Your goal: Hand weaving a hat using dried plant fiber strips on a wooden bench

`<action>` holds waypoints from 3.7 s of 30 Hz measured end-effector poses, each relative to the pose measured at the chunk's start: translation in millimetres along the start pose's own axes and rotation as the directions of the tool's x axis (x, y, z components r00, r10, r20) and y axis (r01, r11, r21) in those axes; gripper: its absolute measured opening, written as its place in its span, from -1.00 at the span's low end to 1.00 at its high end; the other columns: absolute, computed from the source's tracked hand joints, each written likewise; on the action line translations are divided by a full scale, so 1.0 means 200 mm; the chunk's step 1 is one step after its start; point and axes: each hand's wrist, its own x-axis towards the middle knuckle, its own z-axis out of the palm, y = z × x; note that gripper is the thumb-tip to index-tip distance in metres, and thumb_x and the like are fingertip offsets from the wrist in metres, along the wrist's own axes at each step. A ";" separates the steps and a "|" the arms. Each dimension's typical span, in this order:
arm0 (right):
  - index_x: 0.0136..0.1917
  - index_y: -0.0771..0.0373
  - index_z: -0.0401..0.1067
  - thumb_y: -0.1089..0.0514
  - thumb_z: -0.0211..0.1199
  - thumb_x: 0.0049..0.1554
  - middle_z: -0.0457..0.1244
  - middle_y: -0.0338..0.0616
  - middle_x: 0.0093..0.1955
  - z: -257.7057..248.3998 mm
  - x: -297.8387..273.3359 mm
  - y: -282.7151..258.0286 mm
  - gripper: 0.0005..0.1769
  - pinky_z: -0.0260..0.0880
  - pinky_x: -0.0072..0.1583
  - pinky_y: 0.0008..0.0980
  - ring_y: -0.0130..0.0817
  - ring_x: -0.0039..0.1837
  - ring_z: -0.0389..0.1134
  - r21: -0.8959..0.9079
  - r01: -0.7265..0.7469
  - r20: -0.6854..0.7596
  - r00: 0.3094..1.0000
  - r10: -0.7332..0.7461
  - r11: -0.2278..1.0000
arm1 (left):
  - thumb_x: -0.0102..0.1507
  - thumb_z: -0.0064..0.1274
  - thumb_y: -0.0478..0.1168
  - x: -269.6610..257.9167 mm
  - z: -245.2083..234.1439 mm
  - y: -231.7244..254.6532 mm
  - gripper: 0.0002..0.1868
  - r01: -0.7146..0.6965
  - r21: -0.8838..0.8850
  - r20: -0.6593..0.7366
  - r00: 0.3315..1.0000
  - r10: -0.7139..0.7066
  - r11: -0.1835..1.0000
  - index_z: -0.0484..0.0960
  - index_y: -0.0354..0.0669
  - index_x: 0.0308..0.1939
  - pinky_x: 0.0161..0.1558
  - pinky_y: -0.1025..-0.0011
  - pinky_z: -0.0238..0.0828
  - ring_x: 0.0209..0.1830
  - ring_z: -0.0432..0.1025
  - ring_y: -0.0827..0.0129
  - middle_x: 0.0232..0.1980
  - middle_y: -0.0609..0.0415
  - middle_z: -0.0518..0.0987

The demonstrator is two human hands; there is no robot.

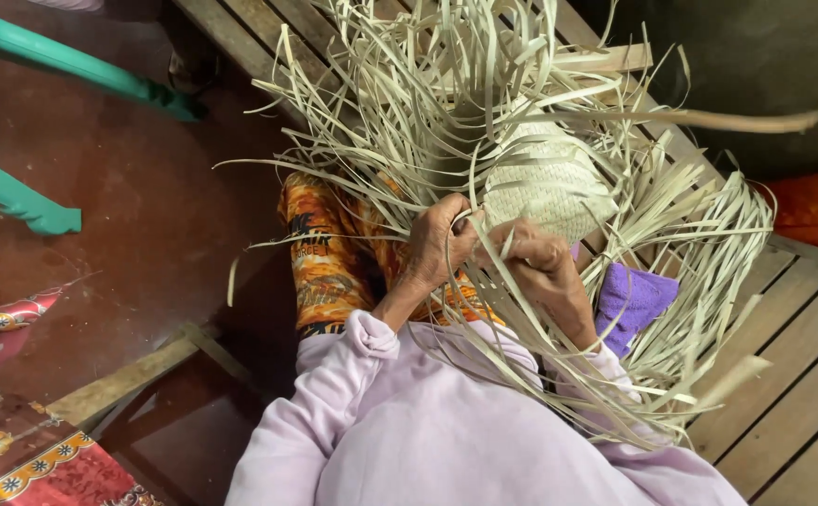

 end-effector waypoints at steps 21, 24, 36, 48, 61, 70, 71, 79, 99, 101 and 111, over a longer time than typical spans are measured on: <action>0.19 0.33 0.47 0.40 0.31 0.05 0.34 0.05 -0.21 -0.05 0.03 0.20 -0.60 0.40 -0.03 -0.32 -0.21 -0.15 0.39 -0.418 0.055 -0.170 0.976 -0.137 0.907 | 0.12 0.17 -0.33 -0.03 0.05 -0.01 -0.85 -0.150 -0.153 -0.144 0.981 0.128 0.977 0.60 -0.04 -0.25 -0.34 0.51 0.47 -0.38 0.50 0.43 -0.40 0.09 0.59; -0.06 0.23 0.54 0.33 0.31 0.09 0.33 -0.10 -0.25 0.00 0.06 0.21 -0.88 0.37 -0.07 -0.38 -0.29 -0.19 0.33 -0.486 0.090 -0.136 0.975 -0.177 0.869 | 0.13 0.15 -0.43 -0.03 0.01 0.09 -0.81 -0.194 -0.226 -0.128 0.977 0.168 0.955 0.65 -0.13 -0.20 -0.26 0.46 0.51 -0.26 0.56 0.30 -0.30 -0.01 0.63; 0.05 0.18 0.51 0.21 0.34 0.09 0.31 -0.05 -0.22 -0.05 0.03 0.34 -0.77 0.34 -0.07 -0.24 -0.12 -0.17 0.33 -0.429 0.139 -0.092 0.976 -0.196 0.893 | 0.16 0.10 -0.37 -0.08 0.02 0.00 -0.82 -0.191 -0.153 -0.068 0.981 0.183 0.969 0.69 -0.07 -0.19 -0.38 0.51 0.34 -0.43 0.38 0.46 -0.41 0.06 0.45; -0.02 0.19 0.46 0.20 0.30 0.07 0.28 -0.04 -0.26 0.01 -0.11 0.22 -0.83 0.32 -0.10 -0.16 -0.04 -0.21 0.32 -0.443 0.105 -0.011 0.992 -0.122 0.891 | 0.11 0.08 -0.40 -0.26 0.01 -0.03 -0.79 -0.266 -0.007 -0.071 0.962 0.264 0.964 0.65 -0.04 -0.23 -0.37 0.45 0.43 -0.38 0.50 0.28 -0.39 0.11 0.52; -0.24 0.11 0.42 0.14 0.31 0.03 0.30 -0.07 -0.28 -0.01 -0.19 0.32 -0.92 0.34 -0.14 -0.16 -0.01 -0.24 0.32 -0.451 0.061 0.065 0.997 -0.036 0.891 | 0.13 0.07 -0.37 -0.36 -0.02 -0.02 -0.83 -0.362 0.106 -0.013 0.931 0.366 0.926 0.61 -0.03 -0.23 -0.27 0.36 0.48 -0.35 0.51 0.18 -0.38 0.11 0.52; -0.18 0.06 0.45 -0.05 0.22 0.10 0.30 -0.14 -0.24 -0.03 -0.35 0.33 -0.82 0.36 -0.17 -0.13 0.01 -0.24 0.29 -0.464 0.063 0.081 0.996 -0.029 0.883 | 0.15 -0.02 -0.36 -0.45 0.02 -0.05 -0.85 -0.490 0.269 0.103 0.871 0.481 0.829 0.55 -0.03 -0.24 -0.38 0.36 0.46 -0.44 0.45 0.24 -0.45 0.18 0.40; -0.20 0.08 0.46 0.01 0.24 0.09 0.31 -0.14 -0.26 -0.02 -0.38 0.33 -0.86 0.36 -0.15 -0.15 -0.02 -0.25 0.30 -0.445 0.032 0.037 0.999 -0.017 0.895 | 0.14 -0.01 -0.35 -0.46 0.03 -0.06 -0.84 -0.545 0.309 0.132 0.836 0.532 0.779 0.53 -0.02 -0.24 -0.39 0.36 0.45 -0.44 0.44 0.26 -0.44 0.19 0.39; -0.15 0.13 0.54 0.16 0.35 0.04 0.36 -0.02 -0.29 -0.01 -0.50 0.30 -0.92 0.36 -0.12 -0.12 0.03 -0.21 0.38 -0.417 -0.243 -0.182 0.966 0.181 0.876 | 0.12 0.00 -0.32 -0.46 0.08 -0.06 -0.88 -0.662 0.357 0.225 0.745 0.628 0.658 0.46 -0.02 -0.30 -0.37 0.33 0.43 -0.45 0.40 0.25 -0.45 0.16 0.33; 0.03 0.46 0.50 0.32 0.23 0.24 0.32 0.10 -0.23 -0.40 0.29 0.40 -0.87 0.46 -0.15 -0.45 -0.33 -0.19 0.37 -0.215 0.056 -0.466 0.871 -0.153 0.975 | -0.06 -0.05 -0.04 0.63 0.29 -0.02 -0.71 -0.027 0.152 0.282 0.959 -0.017 0.988 0.42 -0.14 -0.76 -0.37 0.14 0.38 -0.48 0.51 0.00 -0.65 -0.08 0.47; 0.02 0.44 0.51 0.29 0.25 0.24 0.32 0.11 -0.22 -0.41 0.34 0.36 -0.86 0.47 -0.13 -0.44 -0.30 -0.18 0.38 -0.217 0.102 -0.434 0.881 -0.189 0.971 | -0.04 -0.06 -0.05 0.70 0.29 0.01 -0.71 -0.008 0.140 0.277 0.960 -0.031 0.990 0.40 -0.13 -0.76 -0.36 0.14 0.36 -0.47 0.52 0.02 -0.64 -0.07 0.49; 0.00 0.43 0.51 0.23 0.32 0.15 0.34 0.05 -0.21 -0.44 0.45 0.27 -0.79 0.51 -0.01 -0.49 -0.34 -0.12 0.45 -0.098 0.095 -0.315 0.941 -0.122 0.991 | 0.05 0.09 -0.07 0.94 0.35 -0.01 -0.65 0.065 0.098 0.268 0.959 -0.090 0.993 0.32 0.03 -0.77 -0.26 0.09 0.42 -0.49 0.56 0.03 -0.52 -0.11 0.53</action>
